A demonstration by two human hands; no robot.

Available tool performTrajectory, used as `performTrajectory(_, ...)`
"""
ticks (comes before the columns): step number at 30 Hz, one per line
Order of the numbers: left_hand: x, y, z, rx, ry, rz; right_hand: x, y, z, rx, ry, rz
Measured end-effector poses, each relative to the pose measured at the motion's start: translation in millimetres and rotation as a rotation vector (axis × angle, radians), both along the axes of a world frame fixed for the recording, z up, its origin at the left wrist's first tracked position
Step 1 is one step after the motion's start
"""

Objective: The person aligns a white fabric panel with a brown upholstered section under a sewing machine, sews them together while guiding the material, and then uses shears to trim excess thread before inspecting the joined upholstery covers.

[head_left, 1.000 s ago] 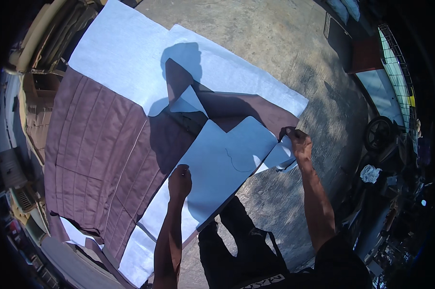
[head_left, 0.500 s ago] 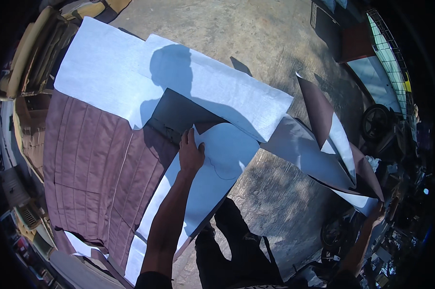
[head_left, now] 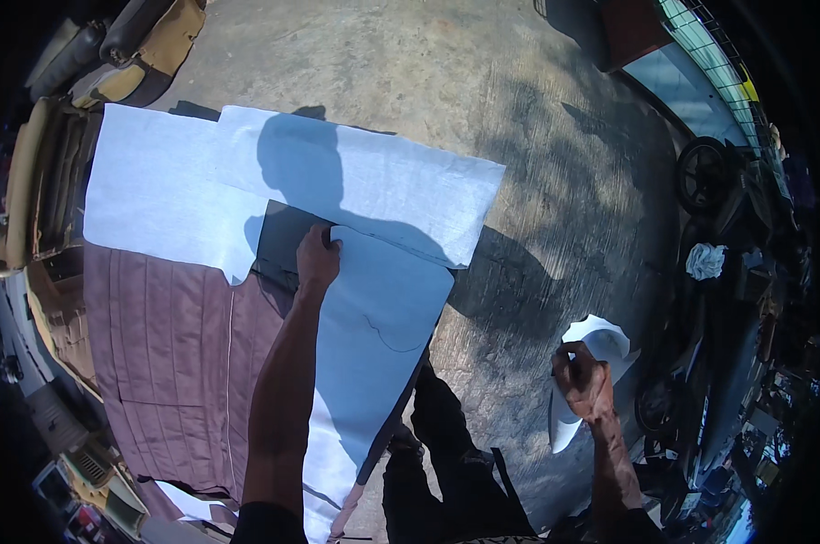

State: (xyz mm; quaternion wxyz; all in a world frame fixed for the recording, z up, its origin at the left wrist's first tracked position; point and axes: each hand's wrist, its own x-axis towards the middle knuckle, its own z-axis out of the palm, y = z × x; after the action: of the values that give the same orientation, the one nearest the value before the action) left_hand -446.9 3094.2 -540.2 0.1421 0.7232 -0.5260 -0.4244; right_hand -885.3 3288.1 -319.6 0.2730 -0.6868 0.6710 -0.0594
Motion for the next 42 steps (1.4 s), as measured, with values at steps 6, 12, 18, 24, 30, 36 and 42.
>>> performTrajectory(6,-93,25,47,-0.606,-0.045,-0.470,53,63,-5,0.363,-0.195,-0.147)
performTrajectory(12,-121,25,52,-0.694,-0.190,-0.479,82,105,-4,0.631,-0.281,-0.074)
performTrajectory(18,-115,-21,73,-0.670,0.306,-0.092,72,107,0,0.657,-0.228,-0.114)
performTrajectory(24,-106,5,69,-0.566,0.202,-0.473,71,112,1,0.683,-0.210,-0.156)
performTrajectory(30,-121,44,61,-0.603,-0.054,-0.534,63,123,-5,0.652,-0.147,-0.090)
performTrajectory(36,-129,124,58,-0.543,-0.064,-0.284,60,103,0,0.750,-0.032,-0.051)
performTrajectory(42,-62,348,55,-0.211,-0.161,0.240,79,105,2,0.688,-0.158,0.294)
